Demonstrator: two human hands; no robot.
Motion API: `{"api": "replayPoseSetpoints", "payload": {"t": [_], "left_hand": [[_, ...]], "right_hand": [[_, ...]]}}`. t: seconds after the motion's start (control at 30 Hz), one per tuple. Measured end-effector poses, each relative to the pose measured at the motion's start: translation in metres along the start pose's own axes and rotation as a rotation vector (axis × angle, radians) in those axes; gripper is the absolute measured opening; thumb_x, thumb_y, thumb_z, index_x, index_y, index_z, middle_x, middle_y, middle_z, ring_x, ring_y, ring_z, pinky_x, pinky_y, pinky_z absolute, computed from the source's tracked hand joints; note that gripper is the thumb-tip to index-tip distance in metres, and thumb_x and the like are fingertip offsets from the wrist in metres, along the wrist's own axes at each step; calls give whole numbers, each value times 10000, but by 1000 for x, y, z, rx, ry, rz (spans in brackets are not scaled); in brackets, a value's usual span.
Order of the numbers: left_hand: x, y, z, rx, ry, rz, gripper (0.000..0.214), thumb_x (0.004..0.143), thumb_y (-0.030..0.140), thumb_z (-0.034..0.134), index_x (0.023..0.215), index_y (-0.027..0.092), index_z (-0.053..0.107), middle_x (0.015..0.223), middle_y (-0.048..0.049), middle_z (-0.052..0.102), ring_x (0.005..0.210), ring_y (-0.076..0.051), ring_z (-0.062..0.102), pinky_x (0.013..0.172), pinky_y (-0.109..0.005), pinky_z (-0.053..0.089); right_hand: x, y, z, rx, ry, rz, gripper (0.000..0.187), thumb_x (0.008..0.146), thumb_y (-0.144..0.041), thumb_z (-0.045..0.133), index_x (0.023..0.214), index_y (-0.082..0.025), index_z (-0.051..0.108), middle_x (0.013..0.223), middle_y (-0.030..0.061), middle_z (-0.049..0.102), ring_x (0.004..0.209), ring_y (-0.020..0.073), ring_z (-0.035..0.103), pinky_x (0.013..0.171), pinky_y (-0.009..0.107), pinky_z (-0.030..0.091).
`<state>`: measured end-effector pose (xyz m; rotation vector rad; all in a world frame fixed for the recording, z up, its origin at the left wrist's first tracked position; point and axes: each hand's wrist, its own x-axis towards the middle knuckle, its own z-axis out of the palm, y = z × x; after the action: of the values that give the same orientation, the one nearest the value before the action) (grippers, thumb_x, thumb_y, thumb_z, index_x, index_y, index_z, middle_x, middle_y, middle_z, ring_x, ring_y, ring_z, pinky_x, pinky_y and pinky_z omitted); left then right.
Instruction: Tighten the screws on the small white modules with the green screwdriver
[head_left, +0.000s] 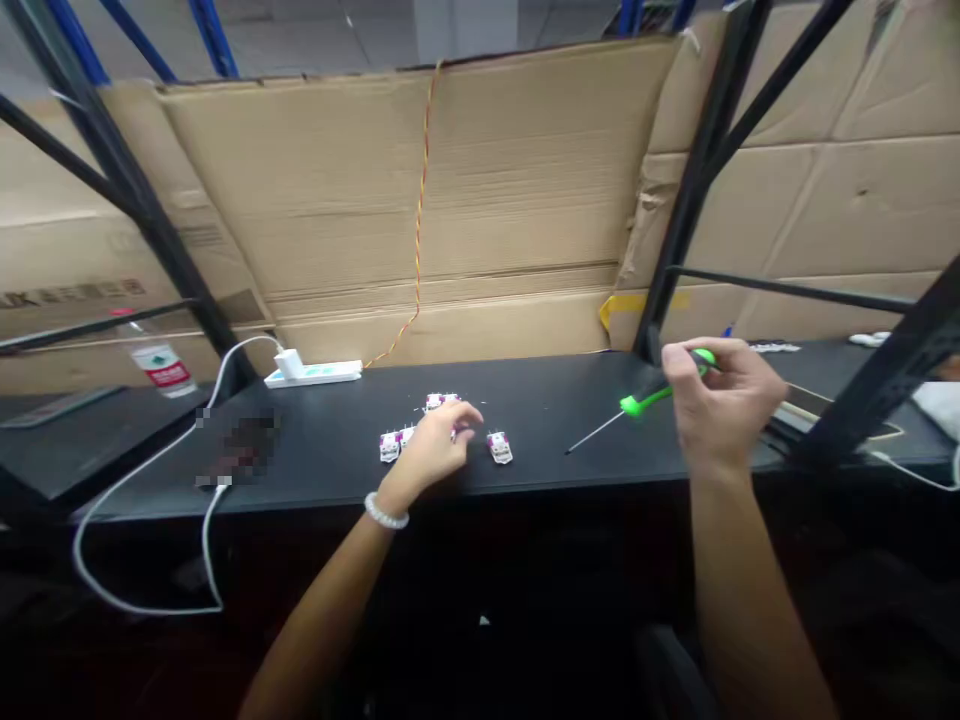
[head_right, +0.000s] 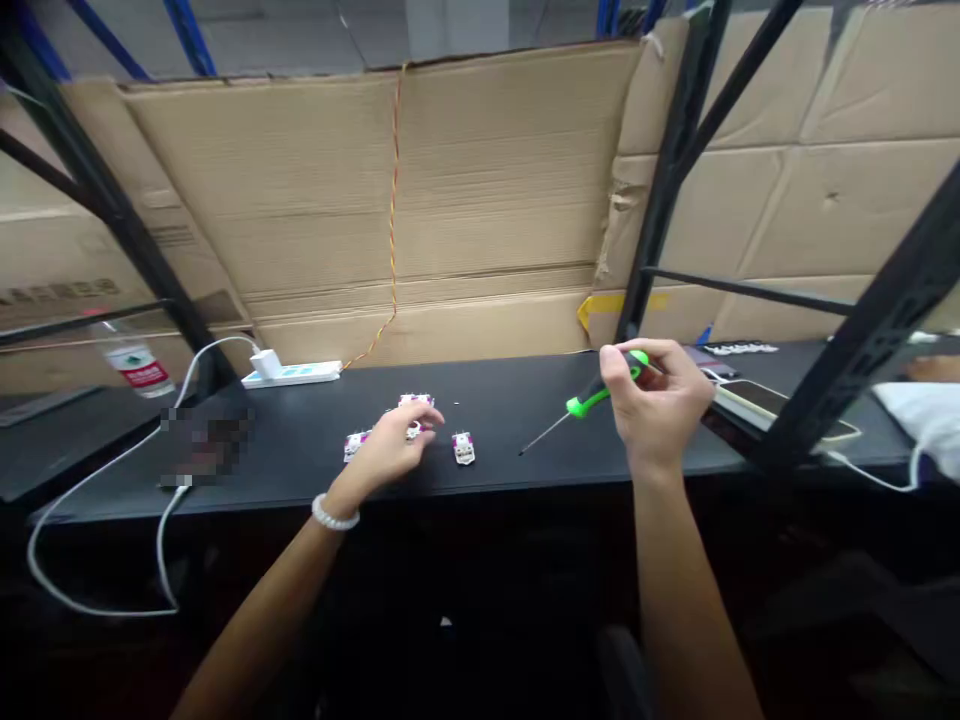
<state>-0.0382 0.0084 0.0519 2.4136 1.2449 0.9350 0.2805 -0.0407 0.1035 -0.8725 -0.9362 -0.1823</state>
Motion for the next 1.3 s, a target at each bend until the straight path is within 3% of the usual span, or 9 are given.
{"api": "replayPoseSetpoints", "payload": {"t": [0.1, 0.17, 0.27, 0.33, 0.43, 0.53, 0.73, 1.13, 1.3], "left_hand": [[27, -8, -21, 135, 17, -51, 216, 935, 141, 596, 994, 187, 798, 1074, -76, 802, 1006, -233, 744, 981, -346, 572], [45, -12, -27, 269, -119, -105, 229, 917, 136, 618, 977, 186, 833, 1077, -84, 824, 1024, -246, 758, 963, -331, 567], [62, -14, -22, 467, -320, -157, 199, 880, 171, 696, 996, 200, 855, 1074, -90, 843, 1040, -269, 772, 924, -346, 553], [67, -12, -12, 532, -356, -154, 189, 858, 168, 714, 979, 198, 856, 1058, -105, 846, 1076, -291, 769, 985, -394, 517], [67, -8, 2, 583, -339, -161, 199, 835, 130, 694, 957, 175, 845, 1051, -142, 842, 1113, -323, 755, 1092, -490, 426], [66, -7, 11, 618, -326, -195, 209, 812, 120, 690, 961, 166, 829, 1052, -159, 835, 1106, -337, 750, 1093, -520, 391], [67, -12, 12, 629, -310, -229, 191, 807, 138, 699, 944, 171, 828, 1020, -161, 830, 1075, -352, 752, 1056, -529, 386], [59, -6, 22, 666, -309, -133, 291, 853, 0, 535, 922, 129, 787, 1006, -179, 815, 1054, -335, 746, 1059, -513, 380], [57, -3, 14, 661, -281, -122, 372, 886, -33, 477, 1077, 123, 755, 1152, -183, 785, 1148, -336, 713, 1064, -502, 398]], "right_hand": [[3, 7, -3, -8, 40, 7, 180, 720, -358, 831, 745, -197, 754, 668, -15, 662, 586, 140, 585, 524, 269, 472], [4, 10, -6, -25, 44, 8, 179, 716, -356, 827, 740, -195, 753, 665, -13, 664, 587, 140, 587, 525, 267, 472], [4, 14, -11, -41, 26, 28, 187, 712, -360, 834, 747, -195, 753, 690, -7, 684, 599, 145, 608, 539, 273, 496], [4, 15, -14, -39, 16, 38, 196, 709, -363, 841, 755, -194, 753, 702, -2, 693, 606, 153, 623, 546, 283, 513], [5, 15, -18, -35, 32, 27, 190, 707, -355, 841, 753, -193, 752, 701, 1, 697, 618, 161, 628, 561, 293, 526], [6, 14, -20, -29, 46, 32, 184, 707, -349, 838, 754, -192, 755, 697, -1, 694, 619, 156, 624, 572, 292, 521], [5, 13, -19, -66, 25, 48, 205, 712, -364, 846, 765, -186, 761, 707, 1, 702, 619, 155, 629, 570, 289, 523], [4, 12, -20, -103, 11, 21, 212, 728, -390, 824, 762, -191, 760, 702, 3, 698, 610, 164, 642, 567, 304, 543], [5, 7, -24, -124, 10, 2, 198, 738, -375, 839, 789, -198, 767, 712, -4, 708, 608, 164, 646, 596, 322, 545]]}}
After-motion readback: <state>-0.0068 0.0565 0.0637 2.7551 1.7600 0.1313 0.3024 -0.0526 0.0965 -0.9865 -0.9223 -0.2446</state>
